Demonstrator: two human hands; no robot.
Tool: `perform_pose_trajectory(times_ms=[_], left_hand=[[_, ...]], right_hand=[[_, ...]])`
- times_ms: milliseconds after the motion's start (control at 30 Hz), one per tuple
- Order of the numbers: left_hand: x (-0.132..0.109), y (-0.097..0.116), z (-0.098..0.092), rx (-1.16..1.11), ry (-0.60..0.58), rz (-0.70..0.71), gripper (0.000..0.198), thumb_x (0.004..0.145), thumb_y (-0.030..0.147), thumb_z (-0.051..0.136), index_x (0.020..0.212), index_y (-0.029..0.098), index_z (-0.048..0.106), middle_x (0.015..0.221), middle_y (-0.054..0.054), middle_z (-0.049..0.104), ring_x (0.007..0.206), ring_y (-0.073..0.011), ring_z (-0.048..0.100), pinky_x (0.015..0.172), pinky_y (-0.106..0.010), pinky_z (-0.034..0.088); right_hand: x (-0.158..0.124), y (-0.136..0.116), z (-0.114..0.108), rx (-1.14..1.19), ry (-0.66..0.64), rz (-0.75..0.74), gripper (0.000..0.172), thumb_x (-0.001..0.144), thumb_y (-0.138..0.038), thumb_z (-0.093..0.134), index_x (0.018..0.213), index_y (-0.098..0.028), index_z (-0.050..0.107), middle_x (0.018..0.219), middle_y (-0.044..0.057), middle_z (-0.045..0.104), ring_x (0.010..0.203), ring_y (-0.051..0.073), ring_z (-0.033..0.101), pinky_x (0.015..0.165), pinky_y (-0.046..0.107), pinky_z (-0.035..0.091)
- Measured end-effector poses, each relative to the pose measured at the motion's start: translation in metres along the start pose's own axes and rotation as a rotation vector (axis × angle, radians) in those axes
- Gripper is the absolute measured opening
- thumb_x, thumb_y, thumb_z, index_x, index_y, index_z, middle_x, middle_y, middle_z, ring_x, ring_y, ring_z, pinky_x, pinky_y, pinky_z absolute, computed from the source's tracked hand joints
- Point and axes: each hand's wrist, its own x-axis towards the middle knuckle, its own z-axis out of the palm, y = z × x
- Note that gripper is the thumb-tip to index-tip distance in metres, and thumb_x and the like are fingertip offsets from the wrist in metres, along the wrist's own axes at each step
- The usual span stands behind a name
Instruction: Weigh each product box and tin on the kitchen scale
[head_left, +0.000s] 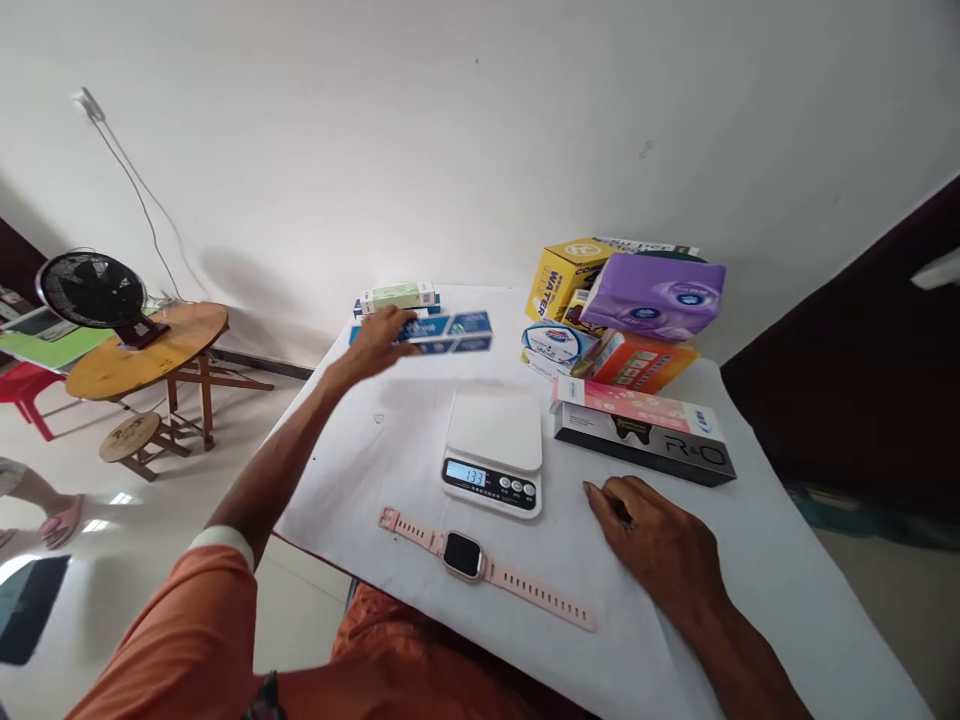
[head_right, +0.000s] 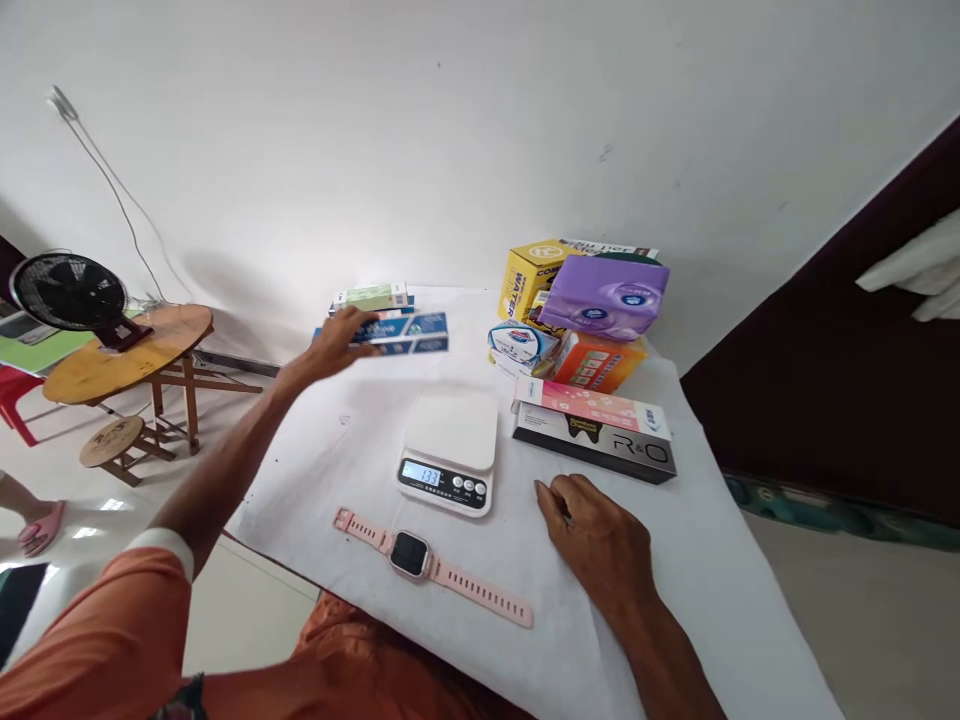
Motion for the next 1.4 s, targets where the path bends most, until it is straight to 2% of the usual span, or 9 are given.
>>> perform_pose_trajectory(times_ms=[233,433,567,700,800,933,1067,1200,1400], left_hand=[[0.067,-0.071,0.003,0.145,-0.085,-0.290,0.042,0.094,0.038,0.063,0.133,0.022,0.057,0.132,-0.013,0.055,0.126,-0.0330,0.046,0.107,-0.046,0.034],[0.082,-0.084,0.022,0.204,-0.109,-0.334,0.045,0.093,0.036,0.062,0.135,0.022,0.057,0.142,-0.017,0.050,0.134,-0.0369,0.039,0.109,-0.050,0.031],[0.081,-0.076,0.022,0.239,-0.061,-0.317,0.053,0.092,0.035,0.063,0.142,0.023,0.052,0.148,-0.020,0.047,0.137,-0.0405,0.040,0.109,-0.055,0.032],[0.084,-0.031,0.021,0.215,0.038,-0.176,0.057,0.093,0.037,0.065,0.145,0.025,0.047,0.150,-0.022,0.046,0.138,-0.0448,0.042,0.108,-0.059,0.034],[0.084,0.036,0.032,0.114,0.041,0.070,0.051,0.096,0.037,0.062,0.144,0.024,0.049,0.147,-0.019,0.051,0.136,-0.0411,0.047,0.108,-0.056,0.037],[0.071,0.144,0.064,0.004,-0.158,0.425,0.044,0.097,0.041,0.063,0.136,0.021,0.056,0.136,-0.016,0.061,0.127,-0.0340,0.056,0.107,-0.050,0.042],[0.058,0.217,0.097,0.093,-0.344,0.505,0.041,0.090,0.047,0.073,0.116,0.017,0.064,0.134,-0.019,0.060,0.123,-0.0365,0.059,0.100,-0.051,0.047],[0.054,0.239,0.115,0.179,-0.306,0.516,0.039,0.085,0.035,0.080,0.114,0.016,0.062,0.130,-0.020,0.060,0.128,-0.0373,0.055,0.100,-0.049,0.047],[0.049,0.234,0.116,0.178,-0.306,0.542,0.036,0.086,0.024,0.076,0.116,0.017,0.058,0.125,-0.017,0.060,0.121,-0.0348,0.056,0.098,-0.049,0.048]], right_hand=[[0.000,0.001,0.000,0.022,-0.001,0.010,0.046,0.105,-0.043,0.043,0.064,-0.021,0.048,0.063,-0.001,0.055,0.050,0.010,0.044,0.051,0.025,0.031],[0.000,0.000,-0.001,0.030,-0.010,0.036,0.045,0.105,-0.039,0.045,0.064,-0.021,0.051,0.063,-0.001,0.055,0.052,0.010,0.045,0.054,0.025,0.031],[0.000,0.000,0.001,0.021,-0.026,0.048,0.043,0.105,-0.038,0.046,0.066,-0.020,0.054,0.064,0.000,0.057,0.055,0.011,0.048,0.055,0.027,0.030],[0.002,-0.001,0.002,0.001,-0.055,0.076,0.040,0.104,-0.034,0.046,0.067,-0.020,0.056,0.066,0.001,0.061,0.057,0.012,0.050,0.058,0.028,0.030],[0.004,-0.002,0.000,0.007,-0.099,0.107,0.038,0.102,-0.031,0.046,0.068,-0.020,0.057,0.068,0.002,0.061,0.058,0.013,0.049,0.058,0.028,0.030],[0.006,-0.004,-0.001,0.017,-0.104,0.118,0.035,0.102,-0.029,0.047,0.070,-0.020,0.059,0.071,0.002,0.062,0.061,0.013,0.052,0.061,0.028,0.031],[0.005,-0.004,0.000,-0.005,-0.084,0.099,0.032,0.101,-0.026,0.049,0.072,-0.020,0.061,0.072,0.002,0.064,0.063,0.014,0.055,0.060,0.028,0.031],[0.005,-0.003,0.002,-0.024,-0.068,0.087,0.031,0.101,-0.023,0.050,0.072,-0.020,0.061,0.072,0.002,0.066,0.064,0.014,0.058,0.060,0.028,0.032],[0.006,-0.004,0.001,-0.030,-0.100,0.094,0.029,0.101,-0.022,0.050,0.075,-0.020,0.063,0.075,0.003,0.069,0.069,0.016,0.064,0.060,0.029,0.035]])
